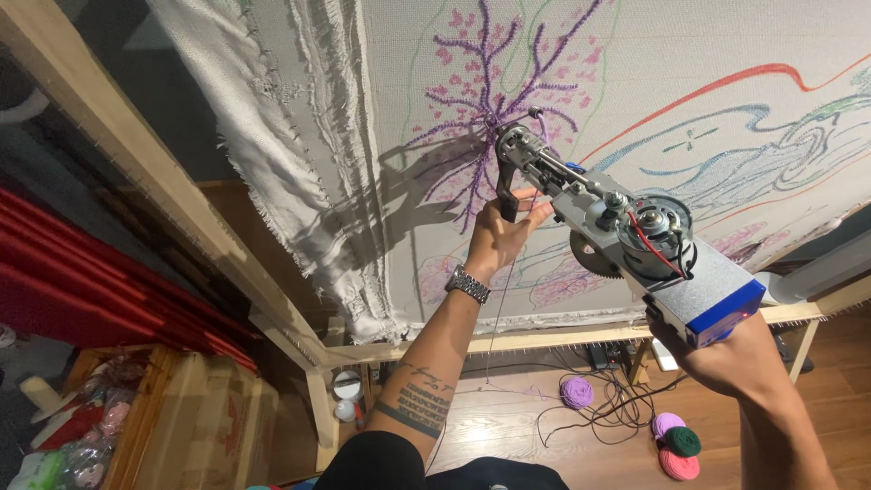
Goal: Creating a patterned rug design on a canvas using a motorized tufting gun.
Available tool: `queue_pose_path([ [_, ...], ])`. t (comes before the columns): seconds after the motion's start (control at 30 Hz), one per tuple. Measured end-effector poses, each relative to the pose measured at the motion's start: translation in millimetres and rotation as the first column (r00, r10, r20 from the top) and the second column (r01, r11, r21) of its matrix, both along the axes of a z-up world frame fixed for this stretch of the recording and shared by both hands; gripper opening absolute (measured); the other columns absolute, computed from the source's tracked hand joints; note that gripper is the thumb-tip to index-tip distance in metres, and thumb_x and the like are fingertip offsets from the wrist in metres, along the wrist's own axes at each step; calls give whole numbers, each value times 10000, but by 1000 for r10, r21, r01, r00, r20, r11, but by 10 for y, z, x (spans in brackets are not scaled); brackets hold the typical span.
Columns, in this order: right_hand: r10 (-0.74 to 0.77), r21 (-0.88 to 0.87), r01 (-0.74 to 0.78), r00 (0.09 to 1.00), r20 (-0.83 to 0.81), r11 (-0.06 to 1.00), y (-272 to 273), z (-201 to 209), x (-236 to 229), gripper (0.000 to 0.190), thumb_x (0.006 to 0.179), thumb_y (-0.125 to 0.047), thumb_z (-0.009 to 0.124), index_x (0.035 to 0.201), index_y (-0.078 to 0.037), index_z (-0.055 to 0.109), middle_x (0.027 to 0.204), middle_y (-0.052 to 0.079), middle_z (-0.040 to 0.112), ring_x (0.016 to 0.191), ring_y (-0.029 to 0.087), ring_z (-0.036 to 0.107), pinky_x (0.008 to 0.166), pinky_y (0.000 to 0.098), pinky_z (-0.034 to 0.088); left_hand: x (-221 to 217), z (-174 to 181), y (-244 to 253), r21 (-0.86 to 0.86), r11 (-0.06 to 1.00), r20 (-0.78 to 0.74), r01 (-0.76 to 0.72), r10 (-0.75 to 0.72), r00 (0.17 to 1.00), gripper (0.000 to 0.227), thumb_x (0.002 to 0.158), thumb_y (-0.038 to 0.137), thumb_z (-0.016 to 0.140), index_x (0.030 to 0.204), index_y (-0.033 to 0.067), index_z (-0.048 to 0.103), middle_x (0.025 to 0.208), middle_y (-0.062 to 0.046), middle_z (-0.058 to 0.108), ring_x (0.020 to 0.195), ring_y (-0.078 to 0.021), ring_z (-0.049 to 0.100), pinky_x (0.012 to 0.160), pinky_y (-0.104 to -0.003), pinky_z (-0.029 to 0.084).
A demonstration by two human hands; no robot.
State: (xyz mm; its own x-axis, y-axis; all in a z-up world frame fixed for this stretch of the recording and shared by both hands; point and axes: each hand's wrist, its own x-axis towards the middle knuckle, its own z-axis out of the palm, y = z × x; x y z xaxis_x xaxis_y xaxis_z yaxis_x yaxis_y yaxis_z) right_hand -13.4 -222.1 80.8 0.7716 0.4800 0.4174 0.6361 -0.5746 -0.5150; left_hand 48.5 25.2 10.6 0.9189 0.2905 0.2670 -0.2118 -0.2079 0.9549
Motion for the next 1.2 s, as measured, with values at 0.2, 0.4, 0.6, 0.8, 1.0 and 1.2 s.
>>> queue_pose_path([
  [0.2, 31, 32, -30, 999, -33, 999, 117, 94, -21, 255, 637, -13, 599, 892, -17, 610, 784, 81, 645, 596, 190, 569, 542, 287, 438, 52, 7, 34, 43, 999, -4, 7, -7, 1000, 473, 719, 364, 619, 1076, 53, 607, 992, -113, 679, 915, -208, 665, 766, -297, 525],
  [0.4, 54, 62, -46, 991, -122, 997, 280, 151, 62, 266, 612, -42, 622, 878, -29, 611, 677, 71, 641, 512, 168, 581, 474, 271, 461, 270, -86, 141, 15, 1000, -54, 6, -5, 999, 364, 759, 380, 631, 1047, 158, 636, 936, -51, 687, 881, -207, 638, 755, -328, 503],
  [0.6, -58, -114, 48, 994, -94, 992, 485, 300, 184, 289, 520, -52, 676, 798, -48, 596, 554, 76, 630, 412, 205, 534, 422, 291, 402, 612, -248, 402, 11, 1000, 144, -10, 9, 990, 305, 731, 254, 579, 947, 61, 672, 864, -93, 703, 730, -189, 664, 631, -287, 524],
  [0.8, 9, -453, 112, 967, 255, 885, 590, 412, 314, 704, 430, -156, 730, 1107, -127, 543, 855, 65, 685, 659, 271, 651, 534, 376, 476, 942, -491, 683, 135, 987, 12, -92, 91, 996, 286, 745, 373, 599, 804, 100, 661, 734, -19, 682, 643, -145, 650, 596, -250, 489],
  [1.0, 76, -564, 147, 932, 353, 813, 590, 349, 424, 761, 415, -262, 766, 1116, -104, 515, 833, 46, 666, 623, 226, 664, 520, 356, 495, 1996, -1764, 1021, 946, 43, 322, -321, -7, 947, 237, 850, 152, 412, 1085, 164, 387, 1112, -56, 554, 815, -231, 521, 772, -455, 393],
  [1.2, 97, -561, 123, 933, 346, 819, 595, 280, 493, 663, 493, -284, 729, 1090, -104, 505, 777, 35, 662, 569, 200, 648, 504, 346, 486, 1935, -1470, 1081, 694, -680, 197, -235, -135, 971, 371, 789, 296, 475, 1114, 116, 458, 1106, -98, 501, 993, -238, 472, 911, -491, 309],
])
